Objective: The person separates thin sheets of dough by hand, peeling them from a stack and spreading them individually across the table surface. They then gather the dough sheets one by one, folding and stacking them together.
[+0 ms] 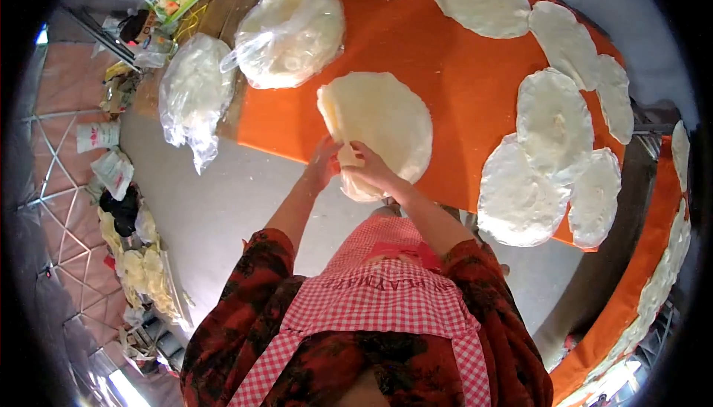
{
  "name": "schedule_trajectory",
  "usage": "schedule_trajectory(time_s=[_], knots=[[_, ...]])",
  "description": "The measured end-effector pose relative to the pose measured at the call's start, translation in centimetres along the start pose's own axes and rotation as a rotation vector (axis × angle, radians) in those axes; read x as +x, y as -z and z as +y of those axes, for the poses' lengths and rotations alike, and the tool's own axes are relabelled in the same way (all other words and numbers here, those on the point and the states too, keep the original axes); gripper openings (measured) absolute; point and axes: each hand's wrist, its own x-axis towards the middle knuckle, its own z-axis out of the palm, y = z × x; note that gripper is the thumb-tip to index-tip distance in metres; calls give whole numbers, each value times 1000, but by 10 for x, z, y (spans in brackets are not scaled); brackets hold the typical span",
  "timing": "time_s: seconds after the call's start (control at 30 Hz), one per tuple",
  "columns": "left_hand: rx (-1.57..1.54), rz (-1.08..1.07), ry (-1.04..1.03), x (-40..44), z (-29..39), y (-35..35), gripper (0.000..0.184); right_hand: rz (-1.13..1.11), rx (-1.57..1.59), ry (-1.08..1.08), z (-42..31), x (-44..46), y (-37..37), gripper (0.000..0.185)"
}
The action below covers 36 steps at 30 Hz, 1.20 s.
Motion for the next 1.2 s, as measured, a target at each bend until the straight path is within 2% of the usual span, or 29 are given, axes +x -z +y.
schedule_trajectory(time_s=[0.07, 0.1, 0.2, 0.3, 0.4, 0.5, 0.57, 0.6, 0.63, 0.67, 0.7, 0.73, 0.77, 0.8, 0.87, 0.9, 0.93, 0.97, 1.0, 1.03, 1.07, 1.1, 1.13, 1.2], knots=[[28, 50, 33, -5, 2, 1, 56, -26, 205, -82, -17, 3, -7, 67], [12, 59, 28, -8, 4, -2, 56, -21, 251, -66, -7, 5, -12, 59], [-76, 94, 19, -9, 4, 2, 56, -91, 405, -50, 16, 14, -5, 50], [-66, 93, -40, -16, 6, -5, 53, 14, 259, -57, 25, 11, -6, 46], [197, 178, -152, -3, -18, 8, 46, 260, -52, 104, 16, 14, -23, 38], [651, 303, -297, 14, -37, 14, 35, 421, -182, -137, -44, 5, -42, 37], [667, 407, -181, 34, -65, 45, 41, 354, -359, -153, -18, 26, -41, 32], [516, 396, -152, 18, -46, 44, 43, 328, -452, -165, -9, 33, -28, 29], [365, 392, -122, 1, -25, 40, 45, 378, -496, -39, -12, 34, -11, 26], [162, 246, -278, -13, -17, 58, 49, 418, -540, 83, -18, 36, 4, 22], [204, 294, -219, -25, -8, 82, 52, 448, -582, 206, -24, 38, 17, 19], [140, 354, -203, -38, -2, 98, 54, 473, -425, 67, -17, 45, 47, 15], [34, 235, -307, -50, -2, 124, 54, 470, -333, 106, -21, 46, 81, 16], [-27, 177, -313, -61, -6, 158, 53, 484, -288, 117, -30, 26, 124, 14], [-19, 355, -200, -88, 10, 161, 50, 511, -198, 140, -49, -15, 209, 10], [-10, 378, -176, -99, 16, 153, 49, 725, -140, 116, -64, -26, 224, 10], [-4, 405, -154, -108, 20, 137, 49, 627, -260, 63, -32, -33, 281, 11], [3, 431, -133, -112, 21, 126, 49, 718, -222, 132, 34, -31, 347, 14], [-43, 364, -199, -108, 11, 131, 48, 755, -247, 87, 20, -43, 358, 27], [-87, 301, -263, -103, -5, 138, 48, 899, -691, 177, 17, -55, 368, 46], [-53, 408, -254, -101, -18, 136, 47, 1035, -783, -3, 23, -66, 356, 60], [-29, 377, -276, -99, -25, 131, 47, 1100, -897, -206, -3, -74, 319, 63], [-32, 445, -297, -97, -28, 117, 45, 1164, -1015, -405, -37, -71, 272, 66], [-51, 384, -204, -87, -28, 103, 48, 1061, -1197, 203, 2, -37, 217, 60]])
